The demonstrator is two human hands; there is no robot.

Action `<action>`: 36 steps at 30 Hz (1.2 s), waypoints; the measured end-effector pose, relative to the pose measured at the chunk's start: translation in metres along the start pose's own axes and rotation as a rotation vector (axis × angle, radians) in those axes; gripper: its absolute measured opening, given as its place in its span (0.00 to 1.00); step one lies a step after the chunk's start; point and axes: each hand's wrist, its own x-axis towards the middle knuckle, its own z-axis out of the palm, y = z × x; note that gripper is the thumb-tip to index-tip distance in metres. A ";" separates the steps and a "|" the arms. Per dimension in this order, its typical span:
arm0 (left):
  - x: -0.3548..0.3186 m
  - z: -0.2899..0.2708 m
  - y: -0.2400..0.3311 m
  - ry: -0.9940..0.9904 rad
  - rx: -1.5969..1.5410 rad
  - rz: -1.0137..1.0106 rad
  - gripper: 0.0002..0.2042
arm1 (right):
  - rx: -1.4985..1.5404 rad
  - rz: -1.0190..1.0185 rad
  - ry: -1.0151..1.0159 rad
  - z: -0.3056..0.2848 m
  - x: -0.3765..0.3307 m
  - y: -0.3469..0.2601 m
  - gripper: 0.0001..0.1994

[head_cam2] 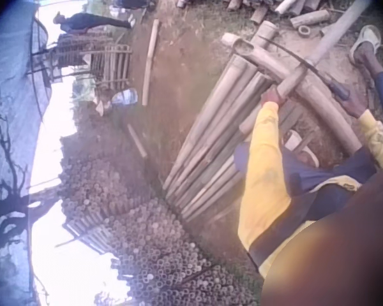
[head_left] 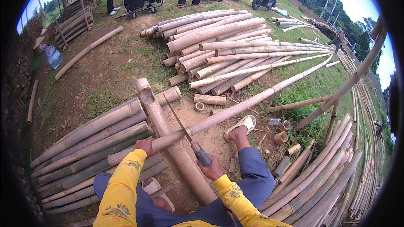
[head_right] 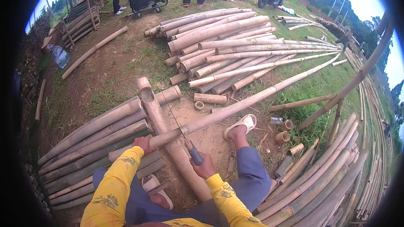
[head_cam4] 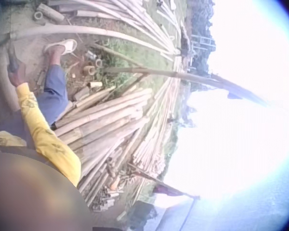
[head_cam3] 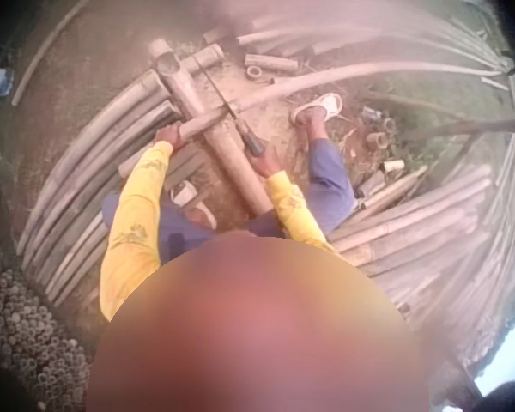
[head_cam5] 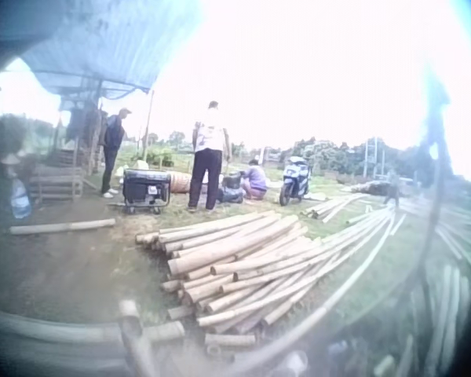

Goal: The person sits on the ground and uses a hand saw to cut bamboo poles into shorter sections. They repeatedly position a bamboo pole, saw through it, and place the cut piece aside.

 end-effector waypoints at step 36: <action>0.005 -0.002 0.001 -0.002 -0.044 -0.030 0.26 | 0.041 -0.026 0.027 0.007 0.015 -0.001 0.07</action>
